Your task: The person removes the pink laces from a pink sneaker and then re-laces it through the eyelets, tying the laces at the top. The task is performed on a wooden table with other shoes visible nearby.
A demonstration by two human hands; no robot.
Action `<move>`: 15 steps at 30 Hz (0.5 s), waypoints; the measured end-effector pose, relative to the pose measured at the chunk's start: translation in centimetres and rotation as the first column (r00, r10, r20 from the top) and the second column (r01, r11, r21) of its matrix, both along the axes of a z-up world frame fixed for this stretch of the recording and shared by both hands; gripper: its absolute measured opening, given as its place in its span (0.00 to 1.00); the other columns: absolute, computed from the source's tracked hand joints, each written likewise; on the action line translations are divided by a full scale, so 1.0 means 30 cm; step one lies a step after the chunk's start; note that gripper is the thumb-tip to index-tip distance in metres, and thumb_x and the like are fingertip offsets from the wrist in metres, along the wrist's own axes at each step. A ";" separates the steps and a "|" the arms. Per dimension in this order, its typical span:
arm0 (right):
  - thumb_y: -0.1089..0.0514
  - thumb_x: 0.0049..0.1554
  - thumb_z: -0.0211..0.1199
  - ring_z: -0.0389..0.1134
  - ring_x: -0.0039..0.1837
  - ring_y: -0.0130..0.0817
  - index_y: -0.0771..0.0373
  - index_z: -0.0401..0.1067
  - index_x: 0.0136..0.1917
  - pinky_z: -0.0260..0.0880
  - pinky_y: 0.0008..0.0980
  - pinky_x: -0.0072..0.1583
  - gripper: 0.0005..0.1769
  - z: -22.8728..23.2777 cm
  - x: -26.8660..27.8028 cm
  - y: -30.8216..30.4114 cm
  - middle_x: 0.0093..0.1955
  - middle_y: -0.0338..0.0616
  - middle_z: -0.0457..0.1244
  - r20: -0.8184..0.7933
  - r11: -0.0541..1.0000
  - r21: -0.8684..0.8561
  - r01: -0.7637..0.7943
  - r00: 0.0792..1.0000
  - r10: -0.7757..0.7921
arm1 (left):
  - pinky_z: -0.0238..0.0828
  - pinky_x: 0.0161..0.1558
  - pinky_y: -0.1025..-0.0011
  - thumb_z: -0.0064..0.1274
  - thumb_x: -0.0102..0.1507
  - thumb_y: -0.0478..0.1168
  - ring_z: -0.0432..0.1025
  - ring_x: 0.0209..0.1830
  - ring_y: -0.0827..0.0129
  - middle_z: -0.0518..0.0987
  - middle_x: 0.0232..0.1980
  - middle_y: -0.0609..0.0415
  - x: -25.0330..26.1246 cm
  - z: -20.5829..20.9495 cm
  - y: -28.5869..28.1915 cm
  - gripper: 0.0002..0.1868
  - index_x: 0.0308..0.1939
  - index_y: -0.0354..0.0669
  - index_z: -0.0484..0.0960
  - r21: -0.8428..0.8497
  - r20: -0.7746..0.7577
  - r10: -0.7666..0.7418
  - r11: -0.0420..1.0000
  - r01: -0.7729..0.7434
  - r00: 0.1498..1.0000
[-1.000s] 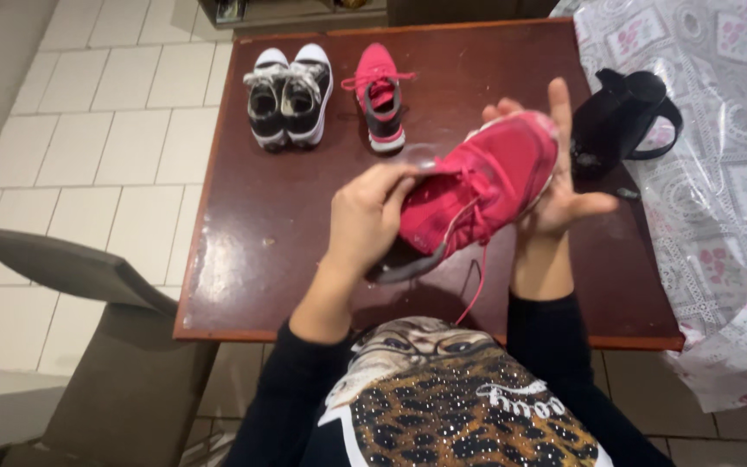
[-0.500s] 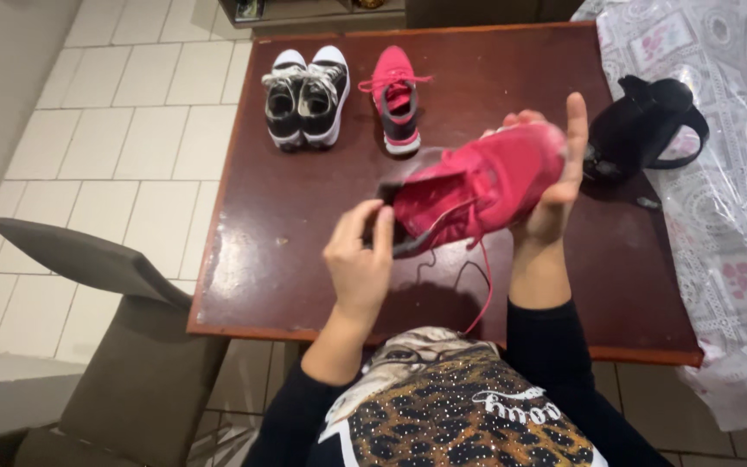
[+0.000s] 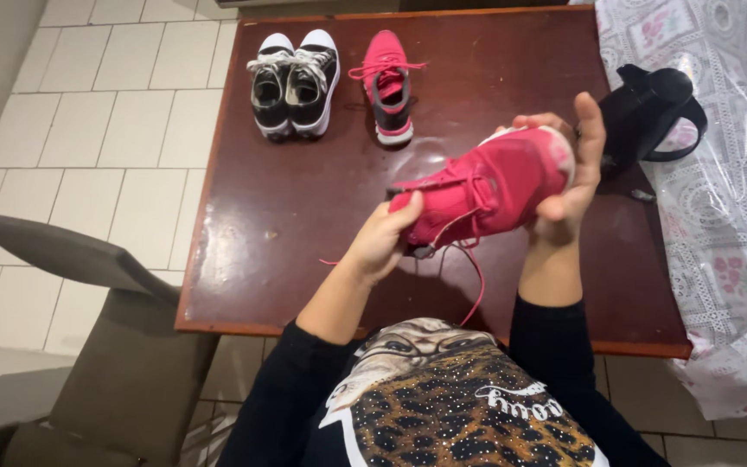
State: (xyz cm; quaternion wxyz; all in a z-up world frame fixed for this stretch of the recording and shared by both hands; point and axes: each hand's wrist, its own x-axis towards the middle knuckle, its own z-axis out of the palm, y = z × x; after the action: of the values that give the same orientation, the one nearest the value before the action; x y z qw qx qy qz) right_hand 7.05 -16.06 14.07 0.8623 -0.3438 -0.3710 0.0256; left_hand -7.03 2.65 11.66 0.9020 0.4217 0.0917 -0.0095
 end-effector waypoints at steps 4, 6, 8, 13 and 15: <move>0.34 0.41 0.82 0.67 0.68 0.41 0.54 0.52 0.83 0.71 0.53 0.72 0.66 -0.013 0.033 0.037 0.64 0.48 0.64 -0.071 0.994 0.086 -0.073 0.994 0.079 | 0.73 0.59 0.64 0.47 0.73 0.46 0.77 0.55 0.63 0.81 0.58 0.45 -0.032 0.071 -0.045 0.23 0.64 0.31 0.74 -0.255 0.106 0.036 0.967 -0.008 0.994; 0.33 0.40 0.80 0.67 0.68 0.41 0.54 0.53 0.82 0.70 0.53 0.73 0.66 -0.015 0.040 0.047 0.64 0.48 0.64 -0.066 0.986 0.121 -0.112 0.991 0.120 | 0.74 0.56 0.64 0.47 0.72 0.47 0.77 0.54 0.64 0.80 0.58 0.46 -0.058 0.088 -0.061 0.23 0.64 0.33 0.73 -0.269 0.097 -0.003 0.963 0.029 0.995; 0.31 0.40 0.80 0.67 0.69 0.41 0.55 0.53 0.82 0.70 0.53 0.73 0.66 -0.019 0.050 0.056 0.64 0.47 0.64 -0.059 0.980 0.138 -0.143 0.987 0.153 | 0.75 0.55 0.64 0.47 0.72 0.47 0.77 0.54 0.64 0.80 0.58 0.47 -0.067 0.093 -0.055 0.24 0.66 0.33 0.72 -0.259 0.118 -0.040 0.963 0.069 0.992; 0.30 0.40 0.79 0.67 0.68 0.42 0.58 0.54 0.80 0.72 0.52 0.71 0.66 -0.064 0.068 0.067 0.64 0.49 0.64 -0.154 0.984 0.107 -0.145 0.975 0.160 | 0.77 0.56 0.65 0.52 0.74 0.45 0.77 0.55 0.65 0.80 0.58 0.45 -0.034 0.026 -0.043 0.25 0.67 0.28 0.71 -0.180 0.123 0.001 0.983 0.022 0.992; 0.32 0.40 0.81 0.67 0.69 0.42 0.58 0.54 0.79 0.71 0.50 0.71 0.65 -0.078 0.086 0.093 0.65 0.50 0.64 -0.170 0.985 0.046 -0.169 0.970 0.174 | 0.77 0.50 0.66 0.53 0.70 0.41 0.77 0.52 0.66 0.80 0.56 0.48 -0.011 -0.003 -0.031 0.22 0.65 0.33 0.72 -0.211 0.041 0.045 0.977 -0.036 0.998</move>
State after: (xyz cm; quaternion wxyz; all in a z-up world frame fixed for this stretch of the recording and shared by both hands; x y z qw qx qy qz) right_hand 9.64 -13.29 11.73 0.8911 -0.2932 -0.3233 0.1240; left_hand -7.37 1.71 11.58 0.9435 0.3220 0.0779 0.0089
